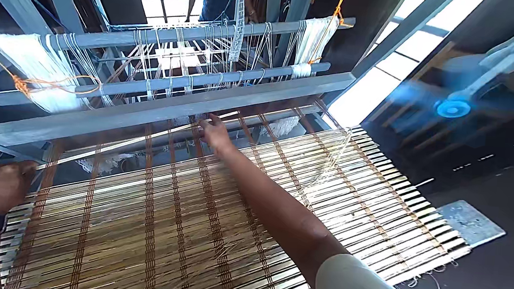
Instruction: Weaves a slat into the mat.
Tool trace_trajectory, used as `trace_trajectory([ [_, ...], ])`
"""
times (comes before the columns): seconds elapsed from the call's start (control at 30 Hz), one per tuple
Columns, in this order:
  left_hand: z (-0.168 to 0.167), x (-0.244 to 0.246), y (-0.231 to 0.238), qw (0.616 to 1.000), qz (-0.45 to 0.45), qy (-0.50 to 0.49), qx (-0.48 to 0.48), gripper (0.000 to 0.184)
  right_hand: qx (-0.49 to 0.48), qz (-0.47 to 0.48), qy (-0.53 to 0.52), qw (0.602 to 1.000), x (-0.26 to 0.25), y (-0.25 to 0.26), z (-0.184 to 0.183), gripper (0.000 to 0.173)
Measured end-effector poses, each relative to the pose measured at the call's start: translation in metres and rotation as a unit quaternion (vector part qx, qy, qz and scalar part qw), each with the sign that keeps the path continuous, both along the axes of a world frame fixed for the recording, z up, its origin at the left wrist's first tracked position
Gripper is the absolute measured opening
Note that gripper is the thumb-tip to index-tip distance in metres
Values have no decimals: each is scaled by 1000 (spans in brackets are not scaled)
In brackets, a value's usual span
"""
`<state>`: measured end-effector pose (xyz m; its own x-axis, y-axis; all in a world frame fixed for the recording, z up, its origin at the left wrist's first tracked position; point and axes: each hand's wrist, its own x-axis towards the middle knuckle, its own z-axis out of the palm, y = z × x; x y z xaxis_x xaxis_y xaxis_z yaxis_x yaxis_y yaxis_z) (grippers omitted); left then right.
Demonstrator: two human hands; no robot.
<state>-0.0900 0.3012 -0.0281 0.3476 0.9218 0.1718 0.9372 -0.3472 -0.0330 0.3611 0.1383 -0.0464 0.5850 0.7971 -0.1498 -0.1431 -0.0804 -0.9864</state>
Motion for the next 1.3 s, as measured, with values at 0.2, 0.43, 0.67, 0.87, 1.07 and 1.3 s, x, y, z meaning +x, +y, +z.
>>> trace_trajectory([
  [0.2, 1, 5, 5, 1000, -25, 1, -7, 22, 13, -29, 51, 998, 2, -1, 4, 55],
  [0.43, -2, -12, 6, 1000, -20, -7, -15, 22, -7, -36, 74, 997, -2, -9, 16, 56],
  [0.67, 2, 10, -3, 1000, -29, -1, -10, 22, -92, -11, -238, 967, 31, -47, 44, 38],
  [0.87, 9, 15, -10, 999, -38, -8, -30, 23, -295, -46, -390, 871, 78, -62, 37, 54],
  [1.07, 1, 2, 0, 998, -60, -15, -27, 24, -173, 23, -280, 944, 98, -48, 5, 60],
  [1.3, 5, 2, 1, 998, -41, -11, -56, 25, -76, -16, -220, 972, 106, -44, -7, 53],
])
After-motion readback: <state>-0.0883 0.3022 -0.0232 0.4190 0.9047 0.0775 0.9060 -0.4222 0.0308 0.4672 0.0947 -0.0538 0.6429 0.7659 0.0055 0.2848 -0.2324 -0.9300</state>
